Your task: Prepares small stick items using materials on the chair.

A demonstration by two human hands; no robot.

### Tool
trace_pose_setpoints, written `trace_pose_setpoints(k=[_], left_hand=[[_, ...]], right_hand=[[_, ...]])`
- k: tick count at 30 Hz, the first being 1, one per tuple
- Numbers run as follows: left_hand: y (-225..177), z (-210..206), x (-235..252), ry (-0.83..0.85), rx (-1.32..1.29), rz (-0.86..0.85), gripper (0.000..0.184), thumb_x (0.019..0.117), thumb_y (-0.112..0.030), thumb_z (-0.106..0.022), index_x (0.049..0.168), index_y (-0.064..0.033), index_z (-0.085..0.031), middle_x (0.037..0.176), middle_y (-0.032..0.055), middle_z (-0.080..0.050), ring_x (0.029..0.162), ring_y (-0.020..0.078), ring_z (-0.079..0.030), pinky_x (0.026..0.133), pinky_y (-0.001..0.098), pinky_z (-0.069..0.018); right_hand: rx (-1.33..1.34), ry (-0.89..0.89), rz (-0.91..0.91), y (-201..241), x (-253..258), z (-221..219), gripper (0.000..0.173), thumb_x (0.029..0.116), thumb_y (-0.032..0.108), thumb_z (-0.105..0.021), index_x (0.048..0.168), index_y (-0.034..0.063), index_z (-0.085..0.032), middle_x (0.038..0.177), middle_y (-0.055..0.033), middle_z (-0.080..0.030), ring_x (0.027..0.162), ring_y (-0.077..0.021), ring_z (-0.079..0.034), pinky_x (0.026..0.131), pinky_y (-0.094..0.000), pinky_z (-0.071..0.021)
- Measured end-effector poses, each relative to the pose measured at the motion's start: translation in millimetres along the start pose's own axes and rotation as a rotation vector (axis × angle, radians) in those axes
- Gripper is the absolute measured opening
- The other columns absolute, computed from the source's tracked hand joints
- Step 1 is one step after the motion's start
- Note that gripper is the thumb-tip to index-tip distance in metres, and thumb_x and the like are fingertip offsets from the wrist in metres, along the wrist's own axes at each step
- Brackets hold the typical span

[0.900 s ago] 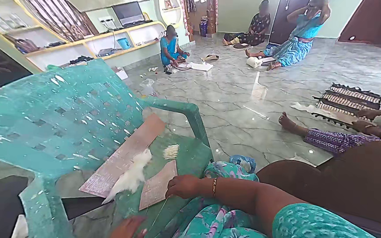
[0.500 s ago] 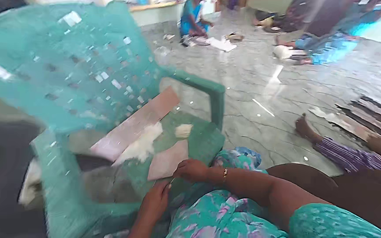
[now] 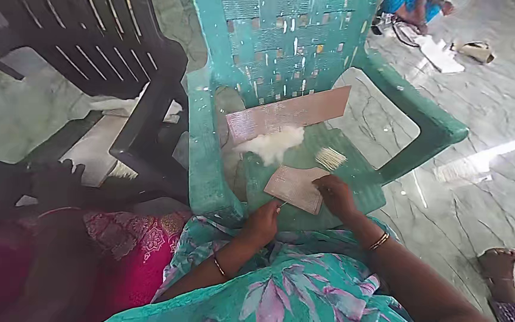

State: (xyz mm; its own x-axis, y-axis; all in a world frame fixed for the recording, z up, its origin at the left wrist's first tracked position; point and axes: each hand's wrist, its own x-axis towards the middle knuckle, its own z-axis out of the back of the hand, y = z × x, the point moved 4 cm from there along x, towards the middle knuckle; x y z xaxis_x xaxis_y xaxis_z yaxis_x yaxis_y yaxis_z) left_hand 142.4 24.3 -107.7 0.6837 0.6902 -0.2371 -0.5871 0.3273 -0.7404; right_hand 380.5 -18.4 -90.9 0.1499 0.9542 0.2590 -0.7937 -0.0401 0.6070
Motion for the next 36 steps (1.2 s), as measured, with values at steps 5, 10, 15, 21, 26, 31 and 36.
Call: trace_pose_setpoints(k=[5,10,15,21,26,31,36], left_hand=[[2,1,2,-0.095,-0.042,0.028,0.038,0.1105,-0.019,-0.037,0.135,0.0051,-0.054,0.102,0.0218,-0.069,0.091,0.0327,-0.069,0.087,0.0472,-0.0559],[3,-1,4,-0.135,-0.045,0.034,0.037,0.1107,-0.020,-0.036,0.131,0.0050,-0.053,0.094,0.0202,-0.068,0.085,0.0330,-0.070,0.081,0.0481,-0.0570],[2,0,3,-0.071,-0.024,0.076,0.039,0.1115,-0.024,-0.035,0.134,0.0021,-0.052,0.098,0.0205,-0.068,0.089,0.0352,-0.069,0.082,0.0507,-0.0563],[4,-2,1,-0.151,-0.011,-0.009,0.038,0.1101,-0.023,-0.035,0.129,0.0029,-0.056,0.093,0.0191,-0.069,0.083,0.0334,-0.070,0.076,0.0492,-0.0575],[5,-5,1,-0.213,-0.022,0.002,0.038,0.1097,-0.022,-0.036,0.129,0.0036,-0.056,0.091,0.0183,-0.069,0.081,0.0329,-0.070,0.075,0.0497,-0.0580],[9,-6,3,-0.246,-0.125,0.012,0.037,0.1098,-0.021,-0.036,0.127,0.0063,-0.055,0.090,0.0160,-0.067,0.080,0.0278,-0.069,0.076,0.0453,-0.0578],[-5,11,8,-0.307,-0.396,0.063,0.041,0.1025,-0.027,-0.058,0.129,0.0045,-0.055,0.106,0.0132,-0.065,0.088,0.0154,-0.064,0.081,0.0326,-0.0547]], right_hand=[[-0.129,-0.017,0.016,-1,59,5,0.018,0.1005,0.007,-0.061,0.110,0.0004,-0.075,0.106,-0.0205,-0.071,0.098,-0.0359,-0.070,0.087,-0.0534,-0.0559],[-0.232,0.094,0.295,4,113,-43,0.027,0.0937,0.003,-0.067,0.117,0.0119,-0.077,0.123,-0.0206,-0.067,0.108,-0.0437,-0.065,0.090,-0.0602,-0.0530],[-0.401,0.080,0.530,0,138,-82,0.030,0.0933,0.002,-0.065,0.115,0.0194,-0.078,0.125,-0.0174,-0.068,0.109,-0.0417,-0.067,0.084,-0.0568,-0.0555],[-0.233,-0.085,0.465,-5,126,-73,0.018,0.0902,0.005,-0.071,0.098,0.0157,-0.083,0.111,-0.0153,-0.073,0.102,-0.0385,-0.068,0.086,-0.0537,-0.0558],[0.111,-0.196,0.336,5,82,-35,0.012,0.0876,0.004,-0.074,0.094,0.0086,-0.083,0.106,-0.0171,-0.071,0.097,-0.0309,-0.065,0.088,-0.0454,-0.0531],[0.681,-0.251,-0.132,11,47,0,0.014,0.0899,-0.007,-0.066,0.098,0.0005,-0.075,0.103,-0.0029,-0.072,0.093,-0.0068,-0.066,0.083,-0.0260,-0.0570],[1.196,-0.187,-0.534,22,20,11,0.022,0.1040,0.003,-0.052,0.088,0.0084,-0.067,0.077,0.0010,-0.068,0.067,-0.0069,-0.063,0.065,-0.0229,-0.0549]])
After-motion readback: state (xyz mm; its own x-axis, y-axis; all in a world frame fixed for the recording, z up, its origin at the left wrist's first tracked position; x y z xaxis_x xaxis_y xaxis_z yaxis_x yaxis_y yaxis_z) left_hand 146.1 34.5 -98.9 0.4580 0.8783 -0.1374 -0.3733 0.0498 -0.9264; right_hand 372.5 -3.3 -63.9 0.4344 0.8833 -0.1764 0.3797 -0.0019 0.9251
